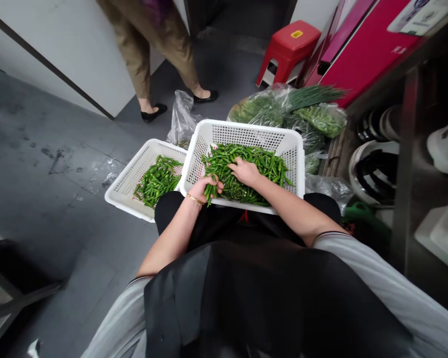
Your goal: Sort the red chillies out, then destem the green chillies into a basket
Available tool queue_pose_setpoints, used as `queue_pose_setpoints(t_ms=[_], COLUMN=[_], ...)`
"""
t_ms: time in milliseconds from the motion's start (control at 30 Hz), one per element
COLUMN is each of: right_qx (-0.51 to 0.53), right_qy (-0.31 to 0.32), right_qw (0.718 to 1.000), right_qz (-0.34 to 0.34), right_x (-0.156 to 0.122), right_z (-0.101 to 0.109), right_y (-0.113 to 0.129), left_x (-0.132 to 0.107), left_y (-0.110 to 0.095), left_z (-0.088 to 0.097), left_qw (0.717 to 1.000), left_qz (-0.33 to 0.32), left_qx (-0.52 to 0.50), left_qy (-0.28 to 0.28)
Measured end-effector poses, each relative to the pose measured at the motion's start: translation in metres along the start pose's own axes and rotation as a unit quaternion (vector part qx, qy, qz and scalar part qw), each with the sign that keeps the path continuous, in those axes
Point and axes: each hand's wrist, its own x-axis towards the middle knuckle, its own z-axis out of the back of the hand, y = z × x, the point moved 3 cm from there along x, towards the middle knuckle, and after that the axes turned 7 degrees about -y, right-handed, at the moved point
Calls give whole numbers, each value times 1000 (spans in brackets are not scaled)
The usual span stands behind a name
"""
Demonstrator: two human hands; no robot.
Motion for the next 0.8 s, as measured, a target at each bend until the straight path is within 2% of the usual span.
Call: queue_pose_setpoints(t_ms=[67,100,133,200,267,300,333,367,433,467,500,533,567,633,667,733,800], right_qx=[-3,9,31,106,217,289,368,450,582,613,611,576,511,328,235,93,22], right_qy=[28,33,29,1,-25,-25,-17,-4,27,41,55,63,62,37,25,32,64], right_qw=[999,999,999,994,976,957,929,892,812,789,790,815,857,944,972,995,997], right_qz=[20,27,30,23,-4,-19,-30,-36,-25,-13,-3,1,-3,-14,-13,7,48], right_x=[12,15,15,12,2,-5,-12,-20,-33,-36,-38,-37,-33,-19,-11,5,16], right_z=[-4,-4,-2,5,12,15,16,17,18,17,15,12,9,2,-1,-8,-15], right_y=[-1,-2,-3,-6,-10,-12,-13,-14,-13,-13,-14,-15,-17,-20,-19,-15,-7], left_x=[5,8,12,20,27,30,30,29,22,18,13,10,7,5,7,13,26], left_y=[-5,-8,-11,-16,-17,-17,-17,-18,-19,-20,-20,-20,-20,-19,-18,-17,-15], left_z=[8,9,8,-3,-18,-25,-31,-35,-36,-33,-28,-21,-13,5,11,17,12], left_qw=[995,982,958,879,807,791,794,812,875,907,935,958,974,990,992,989,968], left_qz=[-48,-91,-145,-244,-295,-305,-310,-310,-287,-261,-229,-198,-172,-133,-118,-99,-104], left_qx=[80,147,225,387,498,521,518,492,390,328,264,201,140,54,41,89,207], left_qy=[-45,-76,-104,-134,-116,-98,-76,-49,16,43,59,61,47,-1,-25,-63,-98])
